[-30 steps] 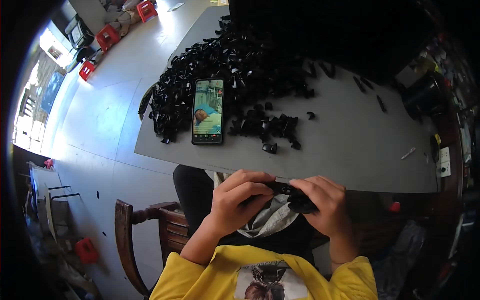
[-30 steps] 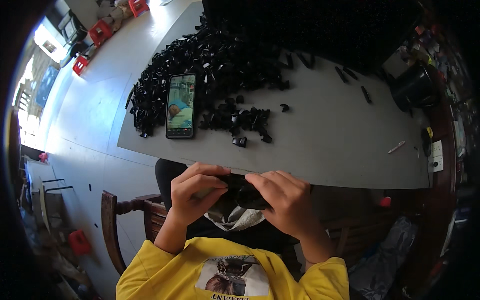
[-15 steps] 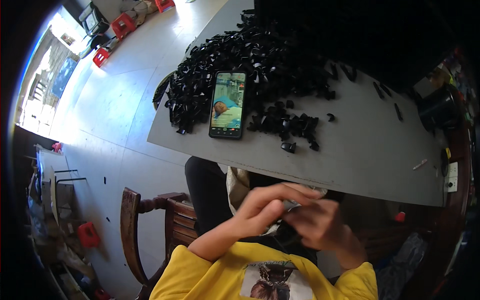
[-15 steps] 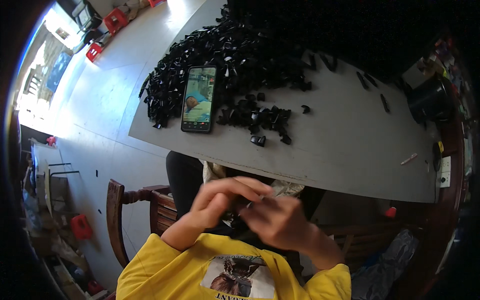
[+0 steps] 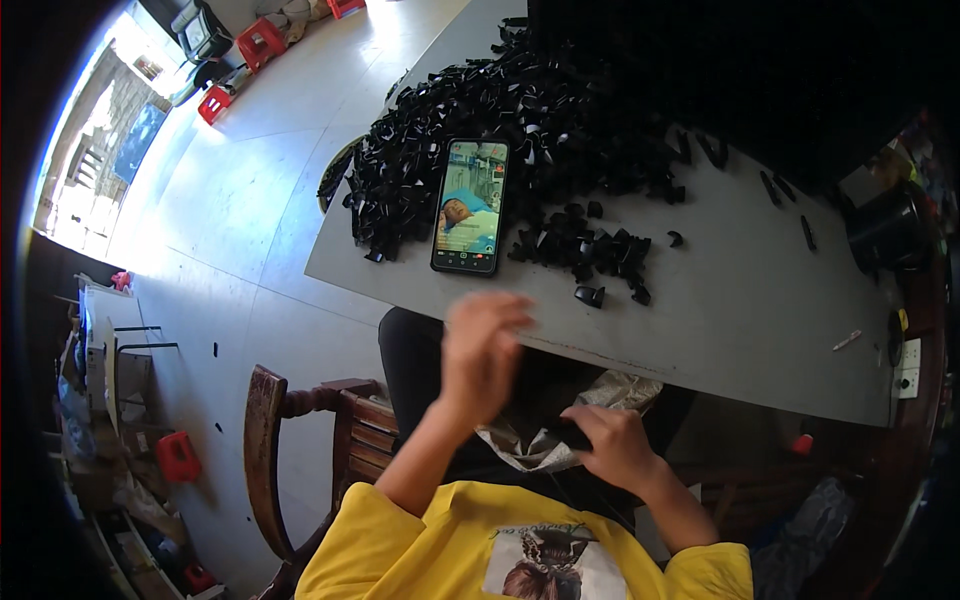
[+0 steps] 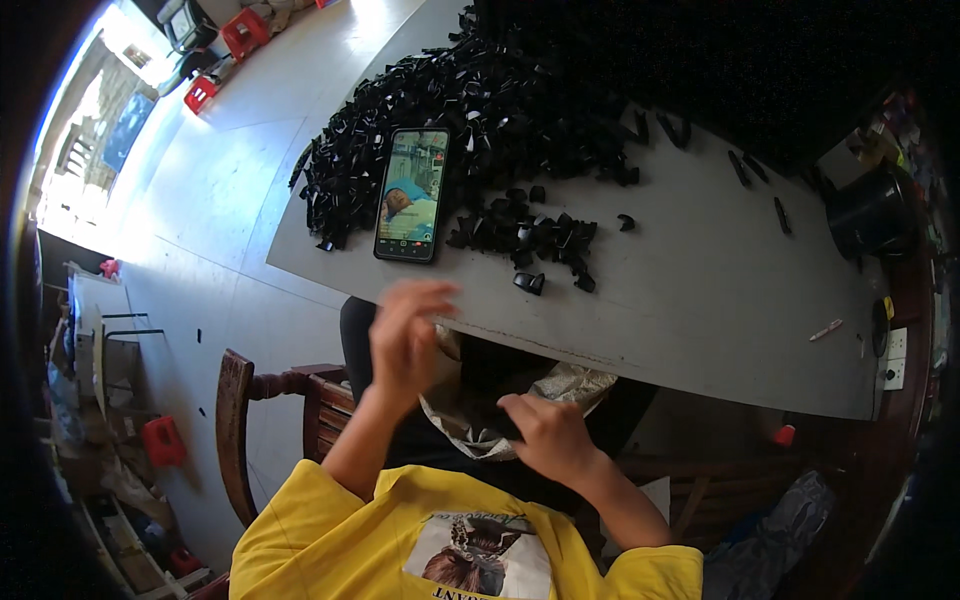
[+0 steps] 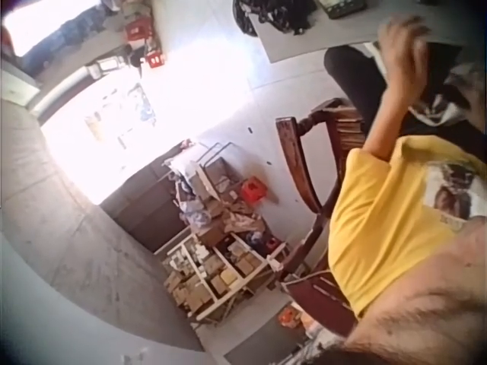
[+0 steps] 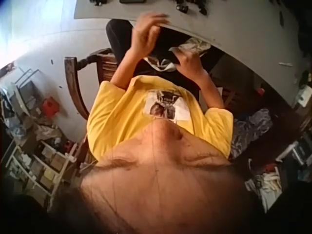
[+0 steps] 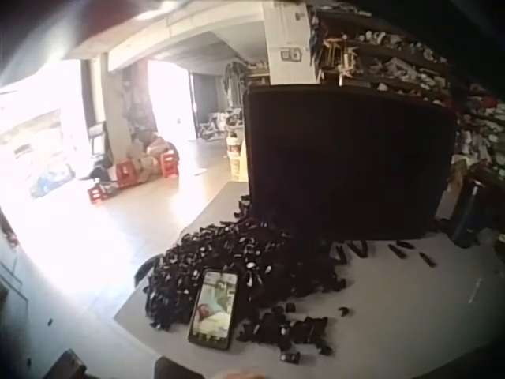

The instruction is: Picking up small black plastic parts from a table and placing them into a bag.

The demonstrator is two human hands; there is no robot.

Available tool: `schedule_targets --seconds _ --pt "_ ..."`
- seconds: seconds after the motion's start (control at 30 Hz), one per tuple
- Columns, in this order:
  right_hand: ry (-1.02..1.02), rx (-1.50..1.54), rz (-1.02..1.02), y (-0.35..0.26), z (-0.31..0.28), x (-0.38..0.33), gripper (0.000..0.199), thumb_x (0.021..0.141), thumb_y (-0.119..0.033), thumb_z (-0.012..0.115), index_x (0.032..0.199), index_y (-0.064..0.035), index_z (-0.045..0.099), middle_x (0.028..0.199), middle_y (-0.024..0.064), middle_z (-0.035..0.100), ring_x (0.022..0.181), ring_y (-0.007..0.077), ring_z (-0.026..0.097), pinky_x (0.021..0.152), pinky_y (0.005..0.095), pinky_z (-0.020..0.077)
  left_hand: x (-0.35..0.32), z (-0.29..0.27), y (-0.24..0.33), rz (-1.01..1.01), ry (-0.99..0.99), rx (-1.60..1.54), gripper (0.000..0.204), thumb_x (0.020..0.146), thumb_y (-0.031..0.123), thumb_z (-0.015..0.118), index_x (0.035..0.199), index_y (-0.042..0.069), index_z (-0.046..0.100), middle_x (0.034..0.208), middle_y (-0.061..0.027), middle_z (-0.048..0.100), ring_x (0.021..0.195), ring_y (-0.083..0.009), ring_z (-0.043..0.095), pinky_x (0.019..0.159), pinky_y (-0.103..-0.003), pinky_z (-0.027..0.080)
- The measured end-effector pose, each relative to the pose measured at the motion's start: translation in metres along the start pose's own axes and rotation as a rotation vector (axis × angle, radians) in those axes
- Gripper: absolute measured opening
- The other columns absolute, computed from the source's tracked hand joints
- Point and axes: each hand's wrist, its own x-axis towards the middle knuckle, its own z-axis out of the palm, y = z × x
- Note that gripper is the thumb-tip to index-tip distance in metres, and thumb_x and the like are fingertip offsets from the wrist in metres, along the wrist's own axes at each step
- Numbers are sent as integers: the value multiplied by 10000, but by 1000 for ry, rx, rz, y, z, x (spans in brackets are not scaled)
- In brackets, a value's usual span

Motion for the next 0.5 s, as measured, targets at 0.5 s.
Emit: schedule_targets --seconds 0.5 --pt "178 363 -7 7 -5 9 410 686 10 744 1072 -20 609 937 131 655 853 317 658 732 351 527 65 -10 -63 -29 348 364 222 954 138 489 1126 36 585 1257 -168 565 1208 -326 495 1048 -474 299"
